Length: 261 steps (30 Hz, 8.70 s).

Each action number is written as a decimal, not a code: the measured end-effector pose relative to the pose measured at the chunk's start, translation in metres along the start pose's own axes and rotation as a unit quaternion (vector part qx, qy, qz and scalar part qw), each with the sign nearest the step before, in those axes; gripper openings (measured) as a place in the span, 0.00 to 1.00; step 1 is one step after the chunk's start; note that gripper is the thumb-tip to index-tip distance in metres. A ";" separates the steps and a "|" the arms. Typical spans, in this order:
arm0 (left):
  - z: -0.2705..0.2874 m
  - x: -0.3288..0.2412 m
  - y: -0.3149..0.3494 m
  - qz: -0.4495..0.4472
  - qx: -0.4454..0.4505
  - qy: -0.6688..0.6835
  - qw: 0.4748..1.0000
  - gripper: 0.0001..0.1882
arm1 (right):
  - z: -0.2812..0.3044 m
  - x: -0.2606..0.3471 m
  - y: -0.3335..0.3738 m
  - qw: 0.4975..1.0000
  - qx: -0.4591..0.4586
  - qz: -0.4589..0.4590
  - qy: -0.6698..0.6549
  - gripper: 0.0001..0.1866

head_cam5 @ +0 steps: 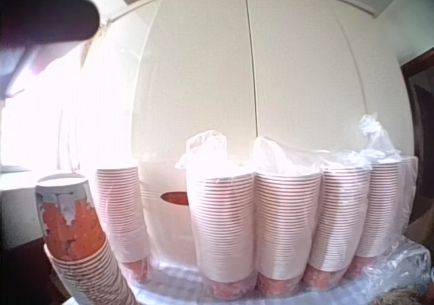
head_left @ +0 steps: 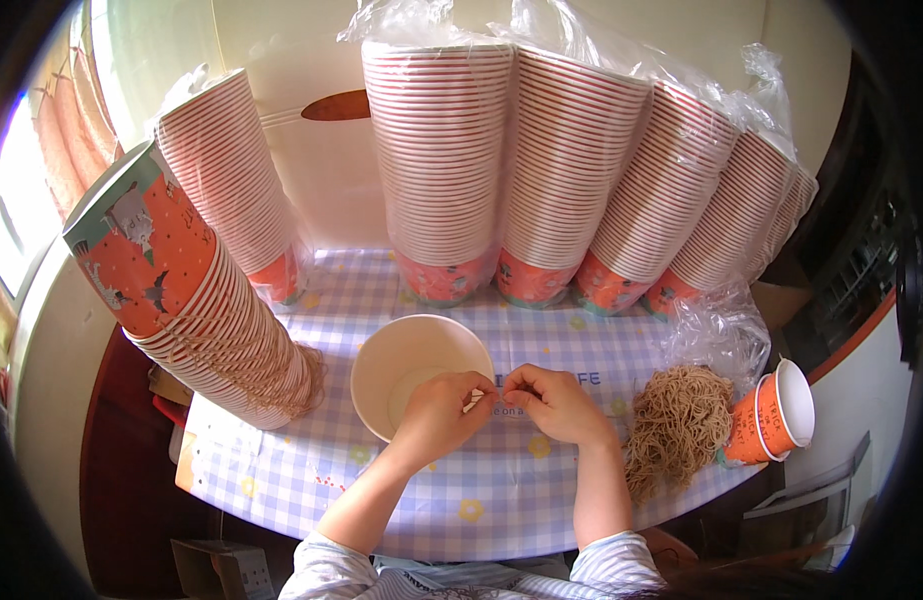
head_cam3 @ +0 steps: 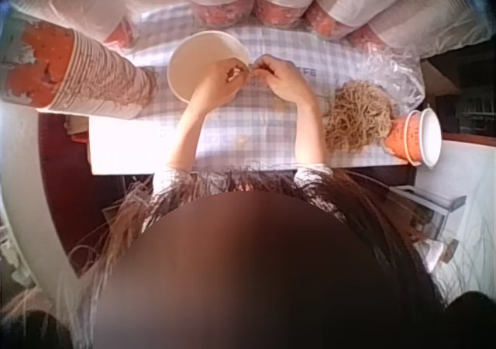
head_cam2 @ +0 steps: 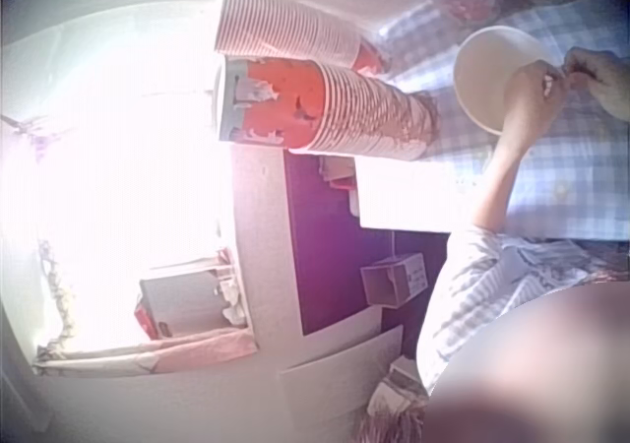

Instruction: Assembling paper bowls by threading strings through the rim.

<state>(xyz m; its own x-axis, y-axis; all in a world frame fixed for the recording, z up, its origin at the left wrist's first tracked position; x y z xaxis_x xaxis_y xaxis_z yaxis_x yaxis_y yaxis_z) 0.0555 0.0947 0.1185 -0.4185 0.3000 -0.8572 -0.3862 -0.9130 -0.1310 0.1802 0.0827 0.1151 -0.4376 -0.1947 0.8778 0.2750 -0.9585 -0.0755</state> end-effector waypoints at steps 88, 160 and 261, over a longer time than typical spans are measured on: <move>0.019 -0.013 0.021 -0.166 -0.033 -0.368 0.914 0.06 | -0.068 -0.098 0.035 0.952 0.109 -0.065 -0.280 0.11; 0.035 0.082 0.050 0.101 -0.197 0.078 0.972 0.05 | -0.149 -0.031 0.070 0.922 0.323 0.212 -0.032 0.08; -0.057 0.084 -0.006 0.021 -0.114 0.408 0.906 0.04 | 0.017 -0.007 -0.008 0.960 -0.003 0.045 0.275 0.12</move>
<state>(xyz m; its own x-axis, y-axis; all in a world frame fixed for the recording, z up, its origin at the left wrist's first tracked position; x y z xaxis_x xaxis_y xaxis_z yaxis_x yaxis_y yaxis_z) 0.0695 0.1095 0.0185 0.3536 0.0436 -0.9344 -0.1657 -0.9802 -0.1085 0.1953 0.0953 0.1174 -0.7992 -0.3560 0.4844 0.3288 -0.9334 -0.1435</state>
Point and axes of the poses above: each hand's wrist, its own y-axis away from the middle knuckle, its own z-axis out of the back of the hand, x = y × z, the point moved 8 cm from there along -y, towards the middle knuckle, and after that the axes turned 3 degrees about z, right-handed, at the moved point
